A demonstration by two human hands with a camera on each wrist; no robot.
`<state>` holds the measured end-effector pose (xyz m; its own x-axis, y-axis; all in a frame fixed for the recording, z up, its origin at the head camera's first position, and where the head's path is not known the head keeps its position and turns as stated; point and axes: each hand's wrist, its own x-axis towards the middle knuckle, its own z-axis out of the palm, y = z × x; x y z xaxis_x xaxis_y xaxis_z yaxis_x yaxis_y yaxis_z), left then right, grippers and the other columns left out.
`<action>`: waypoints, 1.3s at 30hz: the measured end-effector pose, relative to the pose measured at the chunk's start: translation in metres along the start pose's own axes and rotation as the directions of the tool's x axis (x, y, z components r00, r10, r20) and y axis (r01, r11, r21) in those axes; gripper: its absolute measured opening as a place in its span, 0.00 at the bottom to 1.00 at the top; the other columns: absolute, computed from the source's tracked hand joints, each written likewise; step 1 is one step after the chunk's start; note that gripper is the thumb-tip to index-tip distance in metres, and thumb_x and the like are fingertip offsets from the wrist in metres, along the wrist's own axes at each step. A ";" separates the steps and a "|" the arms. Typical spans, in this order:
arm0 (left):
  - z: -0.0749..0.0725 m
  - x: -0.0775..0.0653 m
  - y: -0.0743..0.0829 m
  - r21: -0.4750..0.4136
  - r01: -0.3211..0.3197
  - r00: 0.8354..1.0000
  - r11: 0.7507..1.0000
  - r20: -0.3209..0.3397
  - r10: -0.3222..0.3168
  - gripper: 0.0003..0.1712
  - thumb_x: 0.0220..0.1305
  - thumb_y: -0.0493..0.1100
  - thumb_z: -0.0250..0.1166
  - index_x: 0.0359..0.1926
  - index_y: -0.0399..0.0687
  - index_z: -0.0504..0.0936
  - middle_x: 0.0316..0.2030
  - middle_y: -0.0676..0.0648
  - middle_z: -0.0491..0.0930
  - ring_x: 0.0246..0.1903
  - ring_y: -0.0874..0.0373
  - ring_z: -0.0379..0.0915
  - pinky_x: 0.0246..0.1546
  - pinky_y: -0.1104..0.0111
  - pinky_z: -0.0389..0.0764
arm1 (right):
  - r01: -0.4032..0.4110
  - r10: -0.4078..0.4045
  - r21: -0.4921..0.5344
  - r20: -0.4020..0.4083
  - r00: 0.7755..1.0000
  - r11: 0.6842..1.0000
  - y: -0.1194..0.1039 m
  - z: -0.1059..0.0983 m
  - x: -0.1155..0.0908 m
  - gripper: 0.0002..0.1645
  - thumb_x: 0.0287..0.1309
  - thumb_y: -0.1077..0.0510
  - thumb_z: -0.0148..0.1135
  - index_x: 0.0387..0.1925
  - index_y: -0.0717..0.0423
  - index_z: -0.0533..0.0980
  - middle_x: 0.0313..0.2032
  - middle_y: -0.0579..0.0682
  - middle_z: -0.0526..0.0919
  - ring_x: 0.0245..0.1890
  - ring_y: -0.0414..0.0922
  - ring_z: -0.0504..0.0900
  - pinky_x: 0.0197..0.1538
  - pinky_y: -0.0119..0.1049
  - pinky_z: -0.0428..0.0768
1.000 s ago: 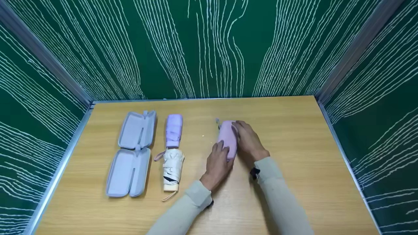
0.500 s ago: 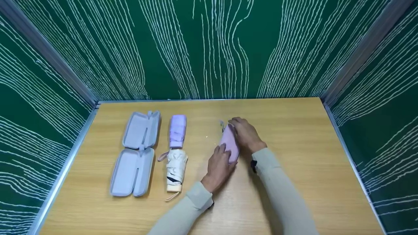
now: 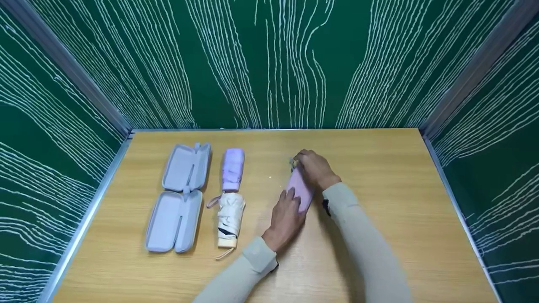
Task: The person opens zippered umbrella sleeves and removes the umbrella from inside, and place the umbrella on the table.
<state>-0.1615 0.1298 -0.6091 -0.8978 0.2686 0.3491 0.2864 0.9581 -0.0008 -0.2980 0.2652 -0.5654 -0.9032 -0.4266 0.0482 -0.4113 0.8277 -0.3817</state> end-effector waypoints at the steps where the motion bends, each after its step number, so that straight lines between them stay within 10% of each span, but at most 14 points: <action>1: 0.000 0.000 0.000 0.000 0.000 1.000 1.000 -0.003 0.000 0.20 0.57 0.61 0.78 0.42 0.54 0.91 0.55 0.52 0.82 0.52 0.55 0.77 0.48 0.72 0.81 | 0.006 -0.006 -0.003 0.003 1.000 1.000 0.000 0.001 0.001 0.17 0.74 0.72 0.53 0.58 0.69 0.81 0.59 0.67 0.82 0.63 0.66 0.80 0.67 0.61 0.77; 22: -0.002 -0.003 -0.002 0.000 -0.008 1.000 1.000 0.012 0.008 0.17 0.58 0.57 0.77 0.44 0.54 0.92 0.58 0.52 0.83 0.56 0.53 0.80 0.52 0.69 0.83 | -0.071 0.071 -0.005 0.067 0.995 0.997 0.000 0.002 0.017 0.12 0.71 0.66 0.61 0.50 0.68 0.84 0.50 0.65 0.85 0.53 0.63 0.85 0.59 0.60 0.83; 39: -0.005 -0.004 -0.006 -0.064 0.004 0.995 0.998 0.104 0.003 0.17 0.58 0.54 0.77 0.45 0.52 0.92 0.63 0.52 0.82 0.61 0.50 0.79 0.59 0.66 0.81 | -0.076 0.095 -0.076 0.289 0.953 0.994 0.002 0.001 0.029 0.16 0.73 0.62 0.55 0.49 0.60 0.88 0.48 0.60 0.86 0.45 0.55 0.83 0.56 0.57 0.84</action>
<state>-0.1582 0.1226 -0.6055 -0.9270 0.2801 0.2494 0.3036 0.9509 0.0607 -0.3250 0.2544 -0.5653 -0.8640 -0.4329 -0.2571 -0.3493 0.8831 -0.3132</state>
